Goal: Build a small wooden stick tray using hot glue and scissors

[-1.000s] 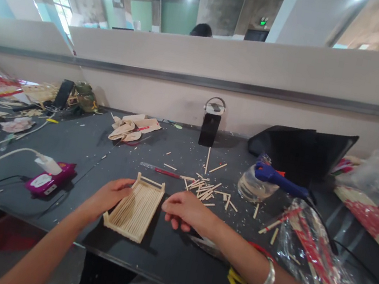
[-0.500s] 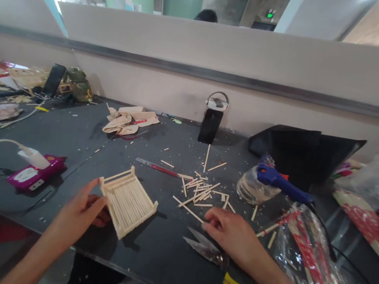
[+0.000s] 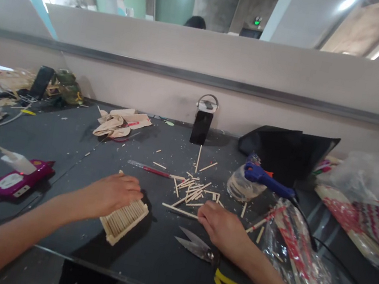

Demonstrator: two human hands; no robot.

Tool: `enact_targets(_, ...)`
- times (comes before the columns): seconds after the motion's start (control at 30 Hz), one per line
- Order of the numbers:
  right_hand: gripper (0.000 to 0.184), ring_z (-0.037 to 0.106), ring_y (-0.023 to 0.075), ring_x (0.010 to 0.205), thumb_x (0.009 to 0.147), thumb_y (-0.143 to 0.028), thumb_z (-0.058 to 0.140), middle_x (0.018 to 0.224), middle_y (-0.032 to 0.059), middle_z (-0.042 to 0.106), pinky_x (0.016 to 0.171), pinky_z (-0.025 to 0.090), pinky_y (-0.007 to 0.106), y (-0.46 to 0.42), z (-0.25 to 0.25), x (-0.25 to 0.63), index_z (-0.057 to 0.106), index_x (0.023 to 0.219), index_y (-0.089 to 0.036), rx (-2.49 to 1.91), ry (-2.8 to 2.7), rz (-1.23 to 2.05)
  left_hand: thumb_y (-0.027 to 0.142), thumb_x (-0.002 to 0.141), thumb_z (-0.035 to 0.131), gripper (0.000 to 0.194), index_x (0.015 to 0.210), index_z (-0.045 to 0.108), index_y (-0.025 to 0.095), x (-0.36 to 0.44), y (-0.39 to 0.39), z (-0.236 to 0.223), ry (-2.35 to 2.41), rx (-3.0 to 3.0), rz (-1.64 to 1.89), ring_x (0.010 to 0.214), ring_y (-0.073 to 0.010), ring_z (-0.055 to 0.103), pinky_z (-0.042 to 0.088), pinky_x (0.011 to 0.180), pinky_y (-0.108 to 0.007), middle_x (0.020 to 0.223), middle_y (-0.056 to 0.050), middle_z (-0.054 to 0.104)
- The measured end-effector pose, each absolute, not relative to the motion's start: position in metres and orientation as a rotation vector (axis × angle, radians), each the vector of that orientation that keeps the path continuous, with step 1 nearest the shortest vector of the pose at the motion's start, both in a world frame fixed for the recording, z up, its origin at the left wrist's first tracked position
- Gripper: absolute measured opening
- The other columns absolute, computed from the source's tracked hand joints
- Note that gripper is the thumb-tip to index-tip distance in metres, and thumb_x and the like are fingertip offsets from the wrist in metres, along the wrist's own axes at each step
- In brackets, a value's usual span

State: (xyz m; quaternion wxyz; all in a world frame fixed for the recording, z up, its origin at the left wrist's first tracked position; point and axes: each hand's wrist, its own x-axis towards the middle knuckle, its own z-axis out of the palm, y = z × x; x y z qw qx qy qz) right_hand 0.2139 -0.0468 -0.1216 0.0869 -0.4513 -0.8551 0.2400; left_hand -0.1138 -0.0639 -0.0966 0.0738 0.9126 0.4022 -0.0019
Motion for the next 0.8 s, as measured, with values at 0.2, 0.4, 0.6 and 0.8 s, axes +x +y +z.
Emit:
enact_targets(0.2,0.014,0.053,0.0170,0.077,0.091,-0.023,0.044,0.080,0.0010,0.057,0.073,0.039,0.030,-0.050,-0.113,0.225,0.053,0.082,-0.021,-1.344,-2.290,0.931,0.022,0.090,0.054,0.014,0.097,0.066,0.024,-0.094,-0.041,-0.094,1.156,2.678,-0.325,0.088,-0.0215,0.062,0.043,0.080,-0.032,0.098,-0.004,0.066)
enact_targets(0.4,0.025,0.040,0.0092,0.047,0.092,-0.039,0.040,0.062,-0.0037,0.050,0.042,0.032,0.021,-0.048,-0.113,0.229,0.051,0.082,-0.019,-1.356,-2.019,1.355,0.029,0.090,0.054,0.013,0.093,0.064,0.022,-0.103,-0.034,-0.093,1.265,2.568,-0.349,0.087,-0.0207,0.062,0.042,0.069,-0.026,0.095,-0.004,0.064)
enact_targets(0.6,0.034,0.037,0.0088,0.043,0.093,-0.046,0.036,0.058,-0.0043,0.049,0.037,0.029,0.020,-0.048,-0.111,0.228,0.053,0.081,-0.019,-1.402,-1.995,1.323,0.031,0.092,0.043,0.024,0.085,0.062,0.018,-0.117,-0.028,-0.095,1.535,2.385,-0.329,0.078,-0.0222,0.062,0.040,0.063,-0.027,0.084,-0.007,0.066)
enact_targets(0.8,0.012,0.060,0.0184,0.069,0.087,-0.023,0.048,0.073,0.0022,0.064,0.061,0.037,0.027,-0.048,-0.119,0.239,0.056,0.078,-0.020,-1.752,-2.126,0.629,0.028,0.087,0.042,0.023,0.070,0.055,0.019,-0.116,-0.043,-0.095,1.746,2.155,-0.258,0.069,-0.0230,0.062,0.039,0.059,-0.028,0.069,-0.007,0.062)
